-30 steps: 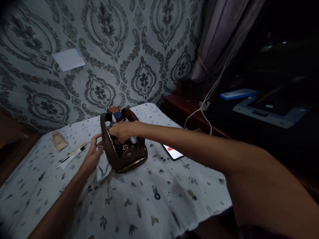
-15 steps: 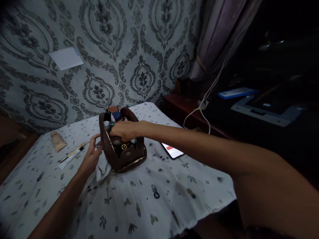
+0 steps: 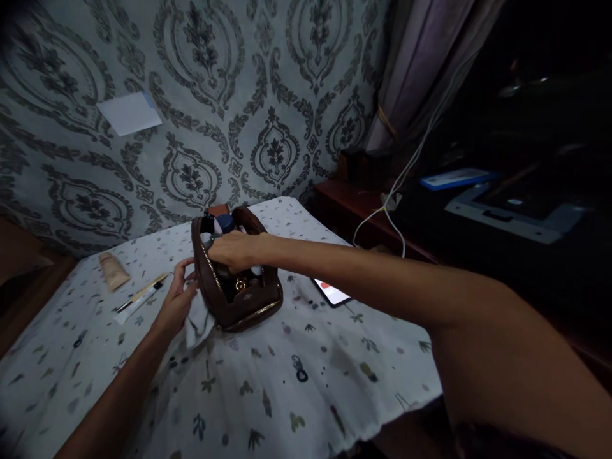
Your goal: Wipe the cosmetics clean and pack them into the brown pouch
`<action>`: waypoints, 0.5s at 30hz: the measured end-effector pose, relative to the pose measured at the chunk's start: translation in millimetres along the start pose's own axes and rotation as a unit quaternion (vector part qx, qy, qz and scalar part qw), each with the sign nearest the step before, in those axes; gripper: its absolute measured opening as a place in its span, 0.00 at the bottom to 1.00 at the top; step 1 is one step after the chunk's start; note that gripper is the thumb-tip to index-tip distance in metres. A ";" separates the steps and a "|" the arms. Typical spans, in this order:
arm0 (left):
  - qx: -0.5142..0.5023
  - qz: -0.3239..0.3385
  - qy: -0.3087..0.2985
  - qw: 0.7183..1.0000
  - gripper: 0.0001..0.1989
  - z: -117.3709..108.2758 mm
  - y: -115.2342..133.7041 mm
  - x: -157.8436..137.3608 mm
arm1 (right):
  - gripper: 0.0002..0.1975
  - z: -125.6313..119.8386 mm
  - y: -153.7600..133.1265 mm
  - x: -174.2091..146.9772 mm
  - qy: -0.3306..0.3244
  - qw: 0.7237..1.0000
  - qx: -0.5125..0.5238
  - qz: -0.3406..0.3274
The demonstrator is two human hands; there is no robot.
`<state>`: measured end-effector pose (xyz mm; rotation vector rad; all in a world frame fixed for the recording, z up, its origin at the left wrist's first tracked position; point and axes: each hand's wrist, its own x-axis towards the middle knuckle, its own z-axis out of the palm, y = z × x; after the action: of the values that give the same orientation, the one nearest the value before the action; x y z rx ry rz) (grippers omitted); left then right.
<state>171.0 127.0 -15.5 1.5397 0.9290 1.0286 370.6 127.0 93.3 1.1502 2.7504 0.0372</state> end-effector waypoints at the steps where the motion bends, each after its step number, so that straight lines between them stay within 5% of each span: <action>1: 0.003 0.003 0.001 1.000 0.25 0.3 0.1 -0.4 | 0.13 1.8 1.5 -0.6 0.007 1.000 0.002 -0.003; 15: -0.006 0.000 0.000 1.000 0.23 1.8 -4.6 -1.0 | 0.12 0.7 -1.7 7.9 -0.023 1.000 -0.005 0.006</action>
<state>172.1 126.3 -20.4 1.5297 0.9226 1.0321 364.0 131.3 91.4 1.1492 2.7007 0.0263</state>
